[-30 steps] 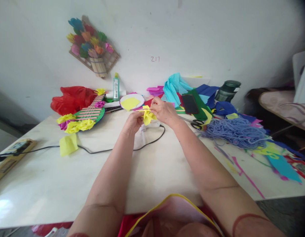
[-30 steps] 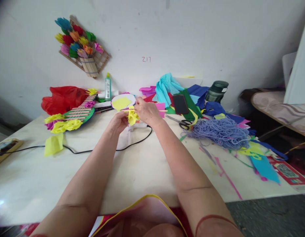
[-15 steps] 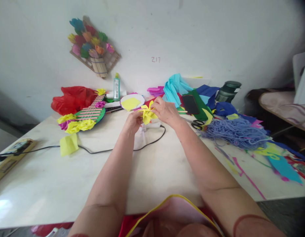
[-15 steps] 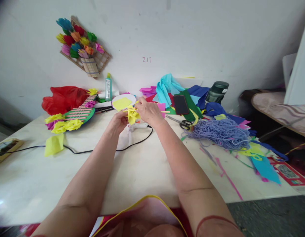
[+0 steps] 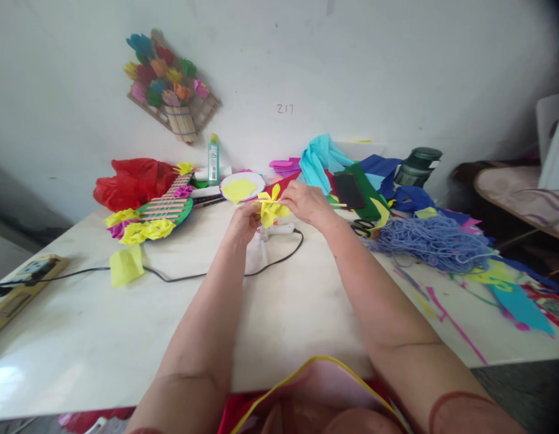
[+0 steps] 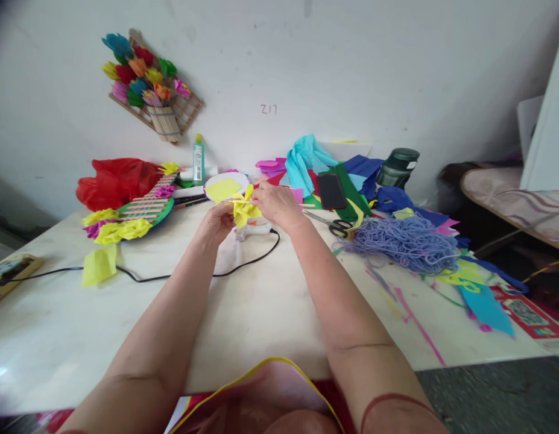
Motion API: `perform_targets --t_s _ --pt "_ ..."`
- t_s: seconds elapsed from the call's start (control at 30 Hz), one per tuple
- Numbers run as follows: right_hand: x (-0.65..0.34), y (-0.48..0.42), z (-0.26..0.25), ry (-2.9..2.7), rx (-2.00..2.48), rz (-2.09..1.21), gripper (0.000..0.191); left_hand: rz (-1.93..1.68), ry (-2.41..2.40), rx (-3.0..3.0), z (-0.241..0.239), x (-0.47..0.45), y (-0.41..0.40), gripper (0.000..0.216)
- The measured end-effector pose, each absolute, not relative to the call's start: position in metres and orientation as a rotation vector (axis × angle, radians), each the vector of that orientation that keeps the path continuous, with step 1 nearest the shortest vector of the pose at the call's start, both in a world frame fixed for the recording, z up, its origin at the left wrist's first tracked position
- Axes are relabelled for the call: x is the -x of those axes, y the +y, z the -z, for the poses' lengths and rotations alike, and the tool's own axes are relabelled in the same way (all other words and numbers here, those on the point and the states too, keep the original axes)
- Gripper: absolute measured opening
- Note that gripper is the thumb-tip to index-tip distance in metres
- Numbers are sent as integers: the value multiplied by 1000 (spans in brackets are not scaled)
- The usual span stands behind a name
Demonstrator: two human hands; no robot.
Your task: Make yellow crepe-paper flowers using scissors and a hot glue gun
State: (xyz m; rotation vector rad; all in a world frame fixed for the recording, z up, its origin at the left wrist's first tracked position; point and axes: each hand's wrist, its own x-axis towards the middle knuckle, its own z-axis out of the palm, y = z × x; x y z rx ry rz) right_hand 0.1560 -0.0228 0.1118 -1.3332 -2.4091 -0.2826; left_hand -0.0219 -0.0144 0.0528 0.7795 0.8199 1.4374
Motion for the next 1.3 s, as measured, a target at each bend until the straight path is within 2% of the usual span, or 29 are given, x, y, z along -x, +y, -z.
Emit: perform_targets --t_s 0.5,1.3 --pt "-164 -26 -120 -2390 1350 147 26 -1445 835 -781 -58 20 -17 25" --pt "-178 -26 -131 -2435 1477 -14 26 -1469 869 -785 -53 20 -18 28"
